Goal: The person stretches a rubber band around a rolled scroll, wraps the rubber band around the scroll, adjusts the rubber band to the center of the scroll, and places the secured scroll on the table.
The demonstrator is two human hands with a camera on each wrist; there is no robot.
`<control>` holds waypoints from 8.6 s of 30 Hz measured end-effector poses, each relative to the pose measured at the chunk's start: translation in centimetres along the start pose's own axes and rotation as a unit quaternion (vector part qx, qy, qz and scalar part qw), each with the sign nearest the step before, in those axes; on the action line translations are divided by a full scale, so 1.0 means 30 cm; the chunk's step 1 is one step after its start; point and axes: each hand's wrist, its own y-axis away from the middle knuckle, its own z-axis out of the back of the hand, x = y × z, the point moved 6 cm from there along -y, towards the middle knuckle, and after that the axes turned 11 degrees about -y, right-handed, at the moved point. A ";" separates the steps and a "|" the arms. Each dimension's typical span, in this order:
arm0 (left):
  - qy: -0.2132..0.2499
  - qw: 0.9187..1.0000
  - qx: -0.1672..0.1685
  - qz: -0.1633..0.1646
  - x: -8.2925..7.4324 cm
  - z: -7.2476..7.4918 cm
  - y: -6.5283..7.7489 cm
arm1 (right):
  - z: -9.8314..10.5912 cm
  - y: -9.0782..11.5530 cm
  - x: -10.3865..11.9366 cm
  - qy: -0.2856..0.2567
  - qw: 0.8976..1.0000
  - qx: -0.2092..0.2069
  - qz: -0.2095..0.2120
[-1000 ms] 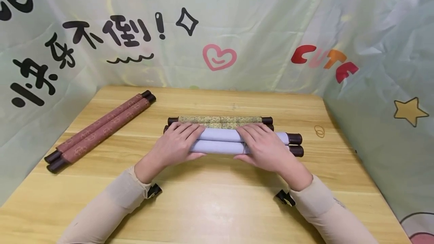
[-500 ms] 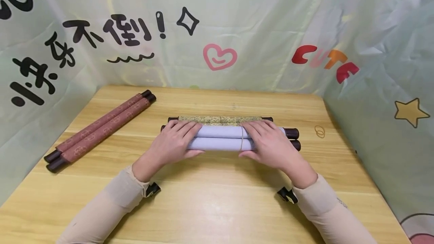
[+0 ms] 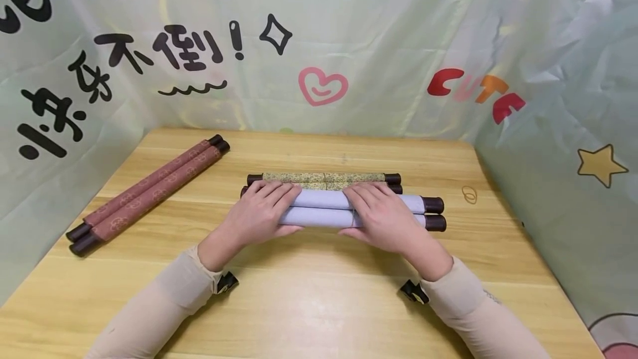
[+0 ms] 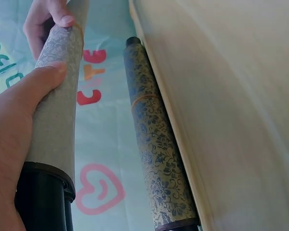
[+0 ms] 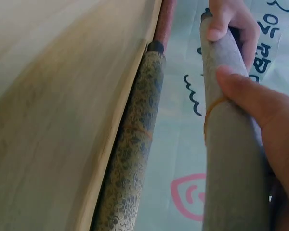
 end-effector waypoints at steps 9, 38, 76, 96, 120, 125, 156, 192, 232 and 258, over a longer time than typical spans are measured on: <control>-0.004 1.000 -0.020 0.004 0.002 0.005 -0.002 | 0.004 0.003 -0.012 -0.012 1.000 0.021 -0.019; 0.001 1.000 -0.017 -0.003 -0.012 0.004 -0.009 | -0.007 -0.002 0.012 -0.018 1.000 0.008 0.001; -0.001 1.000 -0.003 0.011 0.024 0.014 0.004 | 0.035 0.030 -0.051 -0.038 0.998 0.028 -0.033; 0.047 0.995 0.070 0.053 0.091 0.008 0.014 | 0.080 0.075 -0.149 -0.042 0.998 0.020 -0.050; 0.088 0.984 0.142 0.061 0.119 -0.036 0.033 | 0.009 0.072 -0.151 -0.052 0.997 0.036 -0.036; 0.097 0.979 0.170 0.058 0.118 -0.060 0.044 | -0.023 0.073 -0.148 -0.047 0.997 0.051 -0.039; 0.103 0.941 0.317 0.066 0.047 -0.144 0.051 | -0.097 0.091 -0.169 -0.062 0.985 0.131 -0.093; 0.074 0.935 0.341 0.055 0.054 -0.208 0.025 | -0.134 0.072 -0.211 -0.067 0.976 0.172 -0.119; 0.116 0.923 0.360 0.071 0.059 -0.224 0.033 | -0.152 0.064 -0.217 -0.104 0.971 0.166 -0.134; 0.141 0.931 0.331 0.064 0.066 -0.222 0.037 | -0.138 0.085 -0.219 -0.112 0.969 0.177 -0.135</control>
